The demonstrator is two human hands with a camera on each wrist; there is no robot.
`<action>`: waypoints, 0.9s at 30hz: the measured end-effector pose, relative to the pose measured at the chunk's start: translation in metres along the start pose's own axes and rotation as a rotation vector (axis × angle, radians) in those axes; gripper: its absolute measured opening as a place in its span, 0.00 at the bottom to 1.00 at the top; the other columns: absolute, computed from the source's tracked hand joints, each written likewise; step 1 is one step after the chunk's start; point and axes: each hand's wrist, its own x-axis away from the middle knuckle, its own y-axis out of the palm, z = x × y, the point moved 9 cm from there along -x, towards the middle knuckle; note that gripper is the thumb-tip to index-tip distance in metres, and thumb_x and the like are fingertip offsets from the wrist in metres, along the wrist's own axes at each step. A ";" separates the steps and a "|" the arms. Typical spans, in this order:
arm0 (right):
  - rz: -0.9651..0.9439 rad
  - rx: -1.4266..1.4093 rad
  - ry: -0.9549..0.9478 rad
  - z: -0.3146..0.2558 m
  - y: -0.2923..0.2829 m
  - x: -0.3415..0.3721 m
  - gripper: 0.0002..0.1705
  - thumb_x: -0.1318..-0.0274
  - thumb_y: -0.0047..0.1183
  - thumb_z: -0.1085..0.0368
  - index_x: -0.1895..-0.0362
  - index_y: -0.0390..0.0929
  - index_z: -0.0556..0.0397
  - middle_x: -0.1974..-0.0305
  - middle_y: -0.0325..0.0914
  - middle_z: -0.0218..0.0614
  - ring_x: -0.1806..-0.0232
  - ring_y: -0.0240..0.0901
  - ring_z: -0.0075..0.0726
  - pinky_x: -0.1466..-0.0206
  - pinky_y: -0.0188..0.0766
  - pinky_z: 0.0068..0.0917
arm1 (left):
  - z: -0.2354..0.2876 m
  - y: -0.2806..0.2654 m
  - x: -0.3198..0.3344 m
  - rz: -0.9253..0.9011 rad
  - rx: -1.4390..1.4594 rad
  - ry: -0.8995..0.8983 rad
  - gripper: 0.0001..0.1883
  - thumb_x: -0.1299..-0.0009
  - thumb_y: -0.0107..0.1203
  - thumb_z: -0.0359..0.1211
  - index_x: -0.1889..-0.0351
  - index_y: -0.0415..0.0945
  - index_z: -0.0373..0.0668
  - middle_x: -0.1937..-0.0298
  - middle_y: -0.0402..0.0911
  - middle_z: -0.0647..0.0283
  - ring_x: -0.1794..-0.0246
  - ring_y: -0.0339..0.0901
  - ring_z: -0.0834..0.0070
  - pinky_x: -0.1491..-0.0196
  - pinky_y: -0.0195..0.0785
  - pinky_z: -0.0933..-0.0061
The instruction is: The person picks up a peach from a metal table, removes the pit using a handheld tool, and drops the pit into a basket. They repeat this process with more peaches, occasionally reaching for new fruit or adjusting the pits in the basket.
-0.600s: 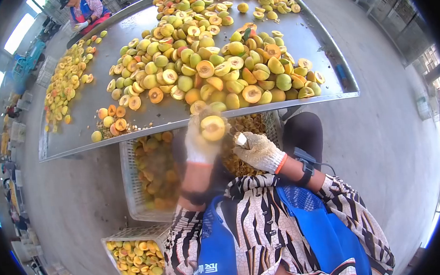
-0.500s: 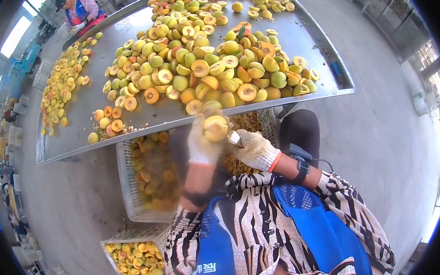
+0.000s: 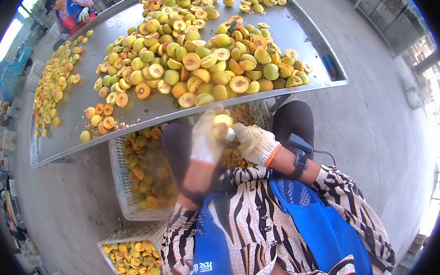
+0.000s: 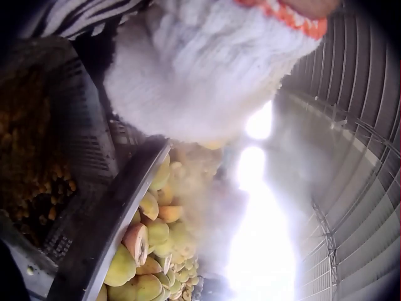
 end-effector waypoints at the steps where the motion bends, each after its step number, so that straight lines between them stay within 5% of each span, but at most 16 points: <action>1: -0.002 0.033 -0.011 0.004 0.003 -0.001 0.17 0.45 0.53 0.57 0.53 0.77 0.50 0.62 0.82 0.50 0.57 0.79 0.57 0.55 0.74 0.46 | -0.001 0.000 0.001 -0.013 -0.031 0.002 0.16 0.23 0.47 0.37 0.48 0.74 0.33 0.54 0.80 0.54 0.55 0.79 0.64 0.51 0.76 0.65; 8: -0.070 0.144 -0.040 0.027 0.013 -0.006 0.17 0.45 0.54 0.59 0.54 0.72 0.52 0.66 0.81 0.51 0.60 0.78 0.59 0.59 0.74 0.50 | 0.037 0.041 0.022 -0.353 -1.172 0.432 0.11 0.27 0.48 0.26 0.49 0.76 0.36 0.54 0.82 0.57 0.53 0.80 0.70 0.50 0.75 0.71; 10: -0.074 0.176 -0.050 0.038 0.019 -0.009 0.16 0.45 0.54 0.60 0.54 0.72 0.53 0.66 0.81 0.51 0.60 0.78 0.59 0.59 0.74 0.49 | 0.023 0.030 0.014 -0.355 -0.956 0.197 0.12 0.28 0.48 0.23 0.49 0.77 0.37 0.54 0.82 0.57 0.54 0.80 0.70 0.50 0.75 0.72; 12: -0.072 0.192 -0.083 0.040 0.022 -0.011 0.16 0.46 0.54 0.60 0.54 0.73 0.53 0.66 0.81 0.51 0.61 0.78 0.59 0.59 0.74 0.49 | -0.018 0.010 0.005 -0.263 -0.326 -0.286 0.11 0.28 0.48 0.24 0.50 0.77 0.37 0.53 0.82 0.58 0.54 0.80 0.71 0.50 0.74 0.72; 15: -0.090 0.162 -0.096 0.043 0.026 -0.013 0.15 0.46 0.54 0.62 0.54 0.73 0.52 0.66 0.81 0.51 0.61 0.78 0.59 0.59 0.74 0.49 | 0.017 0.035 0.014 -0.396 -1.028 0.154 0.13 0.23 0.43 0.31 0.50 0.77 0.37 0.55 0.81 0.59 0.54 0.80 0.73 0.50 0.74 0.73; 18: -0.087 0.115 -0.074 0.045 0.029 -0.013 0.15 0.46 0.54 0.62 0.54 0.73 0.52 0.66 0.81 0.51 0.61 0.78 0.59 0.59 0.74 0.49 | -0.019 0.015 0.011 -0.213 -0.264 -0.361 0.16 0.21 0.41 0.37 0.49 0.76 0.37 0.55 0.81 0.60 0.54 0.79 0.73 0.51 0.74 0.73; 20: -0.093 0.163 -0.082 0.047 0.029 -0.018 0.15 0.46 0.53 0.63 0.54 0.73 0.53 0.66 0.81 0.51 0.60 0.78 0.59 0.59 0.74 0.49 | -0.034 0.001 -0.004 -0.282 -0.466 -0.165 0.16 0.21 0.41 0.36 0.49 0.75 0.36 0.55 0.81 0.59 0.54 0.79 0.72 0.51 0.74 0.73; 22: -0.119 0.165 -0.093 0.053 0.036 -0.017 0.15 0.46 0.54 0.62 0.55 0.73 0.53 0.66 0.81 0.52 0.60 0.79 0.59 0.59 0.74 0.49 | -0.033 0.007 0.001 -0.268 -0.453 -0.204 0.16 0.21 0.41 0.37 0.48 0.75 0.36 0.54 0.80 0.59 0.54 0.79 0.71 0.50 0.74 0.72; 24: -0.151 0.124 -0.126 0.055 0.042 -0.020 0.15 0.46 0.54 0.62 0.55 0.73 0.53 0.66 0.81 0.52 0.60 0.79 0.59 0.59 0.74 0.49 | -0.038 0.007 0.009 -0.163 -0.238 -0.458 0.16 0.21 0.40 0.37 0.49 0.75 0.36 0.54 0.80 0.59 0.54 0.79 0.71 0.50 0.73 0.72; 27: -0.080 0.124 -0.069 0.059 0.037 -0.023 0.15 0.46 0.54 0.61 0.55 0.74 0.53 0.66 0.81 0.53 0.60 0.79 0.59 0.58 0.74 0.50 | -0.021 0.009 0.006 -0.140 -0.182 -0.247 0.17 0.21 0.41 0.39 0.49 0.75 0.35 0.54 0.80 0.60 0.54 0.78 0.72 0.48 0.72 0.72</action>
